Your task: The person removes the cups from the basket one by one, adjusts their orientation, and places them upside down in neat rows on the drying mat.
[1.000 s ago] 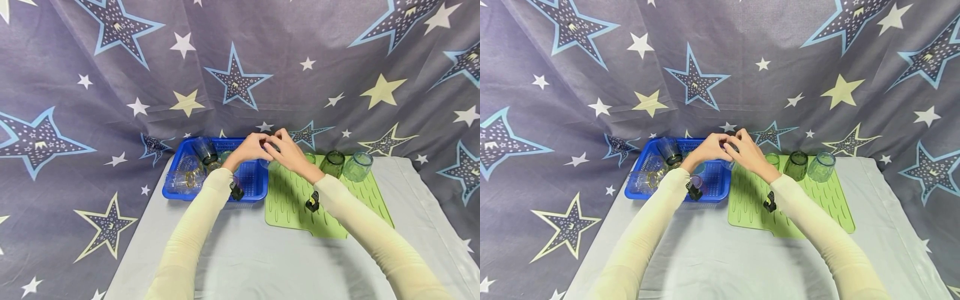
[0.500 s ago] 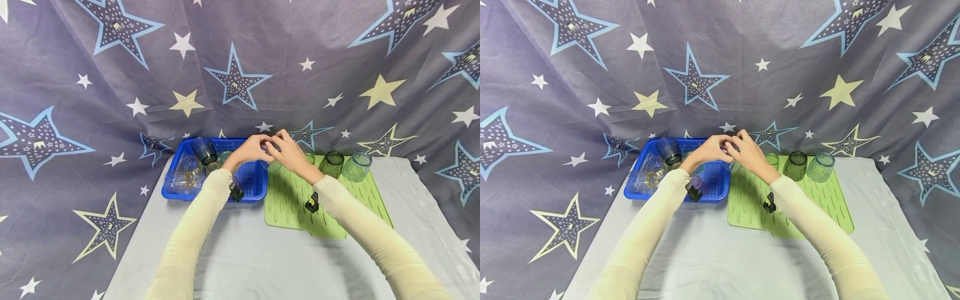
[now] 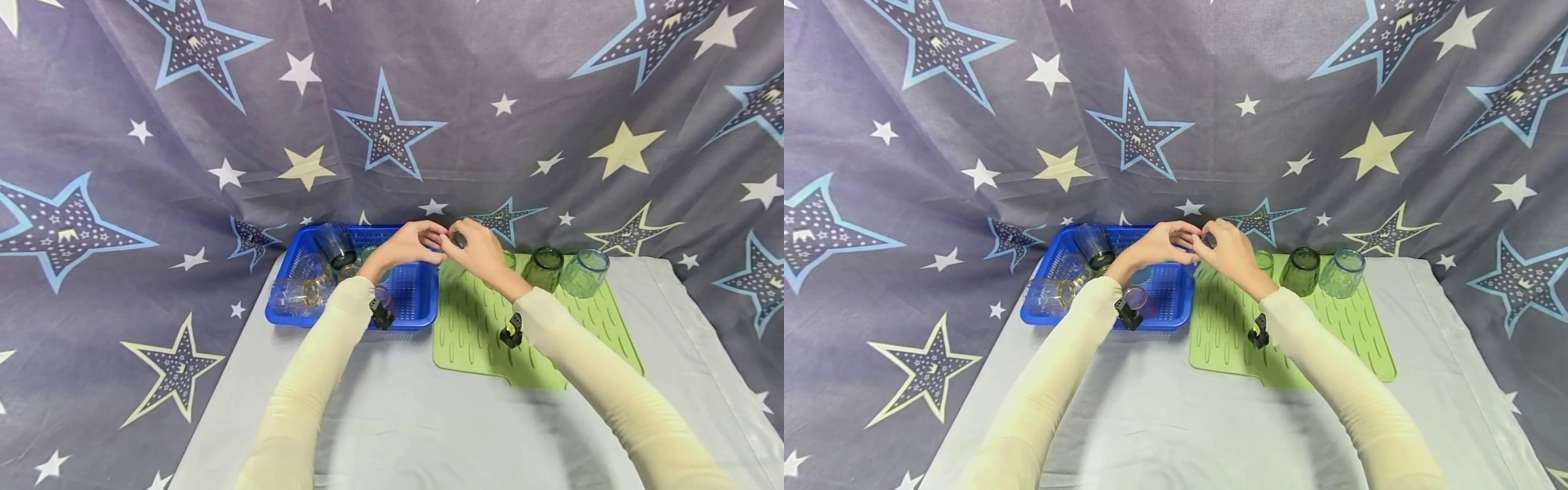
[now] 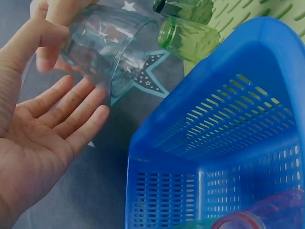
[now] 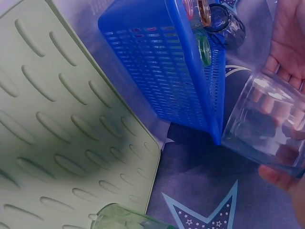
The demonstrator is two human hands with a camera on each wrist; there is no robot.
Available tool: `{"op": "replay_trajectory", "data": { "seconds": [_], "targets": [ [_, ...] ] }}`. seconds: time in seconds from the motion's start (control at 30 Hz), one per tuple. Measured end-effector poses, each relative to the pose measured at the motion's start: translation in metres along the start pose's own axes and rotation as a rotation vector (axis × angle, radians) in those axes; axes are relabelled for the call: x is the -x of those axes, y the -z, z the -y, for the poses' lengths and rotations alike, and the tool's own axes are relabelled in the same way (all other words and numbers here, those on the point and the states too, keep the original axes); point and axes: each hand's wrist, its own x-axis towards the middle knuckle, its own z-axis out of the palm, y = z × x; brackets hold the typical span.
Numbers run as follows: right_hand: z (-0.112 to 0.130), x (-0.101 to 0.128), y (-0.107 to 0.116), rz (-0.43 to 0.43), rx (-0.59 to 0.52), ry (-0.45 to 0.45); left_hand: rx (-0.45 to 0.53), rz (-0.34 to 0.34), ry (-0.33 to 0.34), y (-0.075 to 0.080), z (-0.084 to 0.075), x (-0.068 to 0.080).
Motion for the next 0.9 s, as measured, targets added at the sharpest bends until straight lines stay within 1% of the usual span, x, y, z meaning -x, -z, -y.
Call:
{"op": "replay_trajectory", "data": {
  "seconds": [0.13, 0.27, 0.4, 0.6, 0.9],
  "targets": [
    [-0.003, -0.001, 0.001, -0.030, 0.032, 0.002, 0.019, 0.001, -0.005, 0.003, 0.002, 0.001],
    [-0.006, -0.002, 0.003, -0.029, 0.073, -0.007, 0.028, -0.007, -0.016, 0.006, 0.004, 0.002],
    [-0.011, -0.002, 0.006, -0.011, 0.104, -0.037, 0.013, -0.027, -0.020, 0.010, 0.008, 0.004],
    [-0.021, -0.001, 0.003, 0.024, 0.134, -0.088, 0.000, -0.054, -0.009, 0.019, 0.010, 0.009],
    [-0.035, 0.003, -0.004, 0.089, 0.128, -0.107, -0.017, -0.092, -0.013, 0.027, 0.013, 0.014]
  ]
}}
